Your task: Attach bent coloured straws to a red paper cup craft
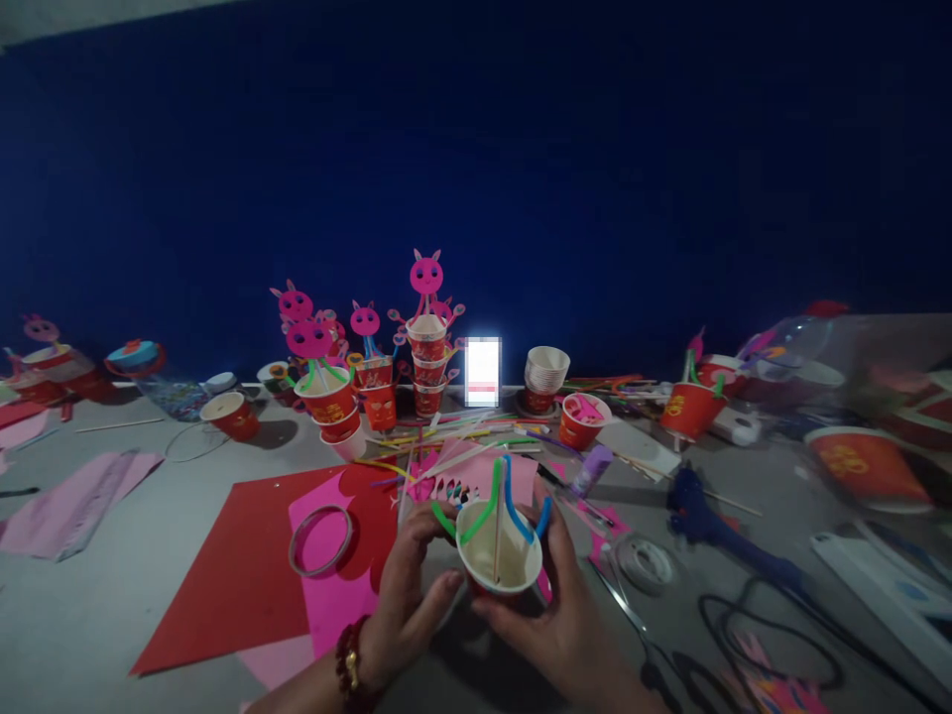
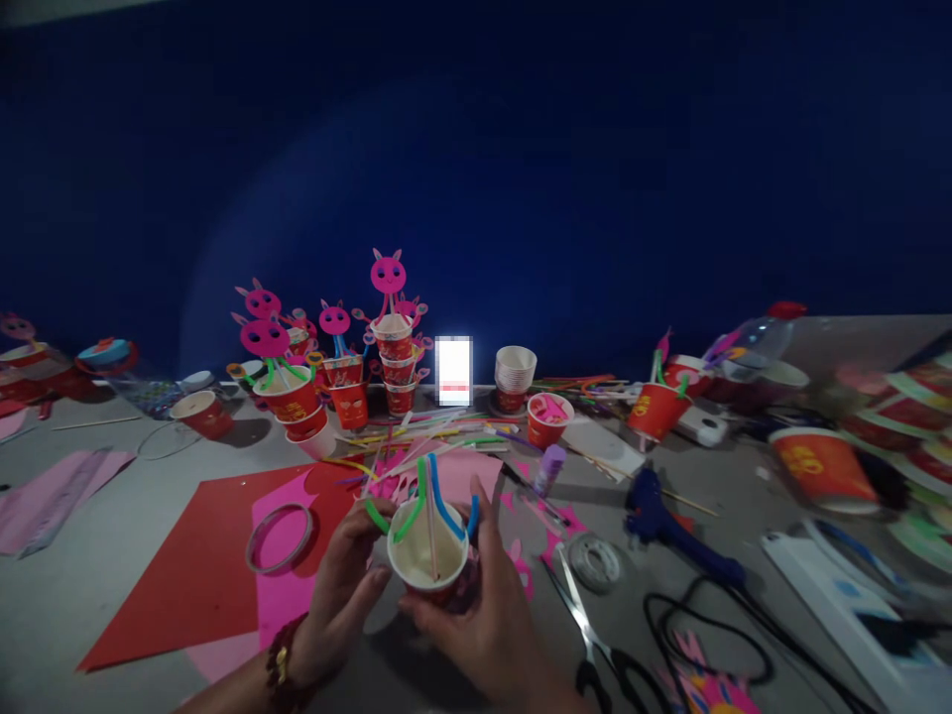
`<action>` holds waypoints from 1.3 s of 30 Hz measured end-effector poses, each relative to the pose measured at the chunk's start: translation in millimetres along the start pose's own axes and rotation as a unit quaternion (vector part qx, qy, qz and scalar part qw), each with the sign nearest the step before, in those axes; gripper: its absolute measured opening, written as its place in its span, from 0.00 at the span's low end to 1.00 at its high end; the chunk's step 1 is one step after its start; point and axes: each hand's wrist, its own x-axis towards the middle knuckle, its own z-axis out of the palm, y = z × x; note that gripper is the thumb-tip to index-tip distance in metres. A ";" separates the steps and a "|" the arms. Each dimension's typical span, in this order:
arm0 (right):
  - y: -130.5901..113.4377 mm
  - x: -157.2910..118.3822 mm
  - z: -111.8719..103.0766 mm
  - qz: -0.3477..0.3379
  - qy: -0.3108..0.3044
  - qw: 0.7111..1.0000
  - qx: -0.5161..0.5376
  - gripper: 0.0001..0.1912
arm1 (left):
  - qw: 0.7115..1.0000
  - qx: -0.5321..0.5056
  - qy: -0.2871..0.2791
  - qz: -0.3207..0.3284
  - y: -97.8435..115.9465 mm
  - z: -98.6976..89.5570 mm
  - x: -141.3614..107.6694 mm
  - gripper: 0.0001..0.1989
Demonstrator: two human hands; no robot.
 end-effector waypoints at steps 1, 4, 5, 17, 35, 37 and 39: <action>-1.6 0.6 -0.5 -0.007 -0.002 1.000 -0.008 0.57 | 1.000 0.004 -0.001 -0.001 0.1 0.0 -0.6 0.21; -5.4 3.0 -1.6 -0.028 -0.015 0.999 -0.033 0.52 | 1.000 0.022 -0.009 -0.011 1.5 1.4 -2.1 0.22; -6.1 3.8 -1.8 -0.036 -0.013 0.998 -0.046 0.51 | 0.999 0.028 -0.012 -0.015 2.1 2.1 -2.4 0.23; -10.6 11.9 -14.5 -0.266 0.012 0.930 -0.252 0.41 | 0.996 -0.012 0.055 -0.076 14.9 3.1 12.6 0.10; -11.8 13.5 -7.5 -0.363 0.006 0.889 -0.280 0.41 | 0.990 0.029 0.129 -0.050 15.0 8.5 18.7 0.04; -11.7 13.4 -6.6 -0.359 0.004 0.892 -0.275 0.41 | 0.990 0.042 0.129 -0.048 12.0 8.1 17.6 0.05; -11.4 13.4 -5.4 -0.353 0.001 0.895 -0.273 0.41 | 0.990 0.052 0.124 -0.050 10.0 7.5 16.6 0.06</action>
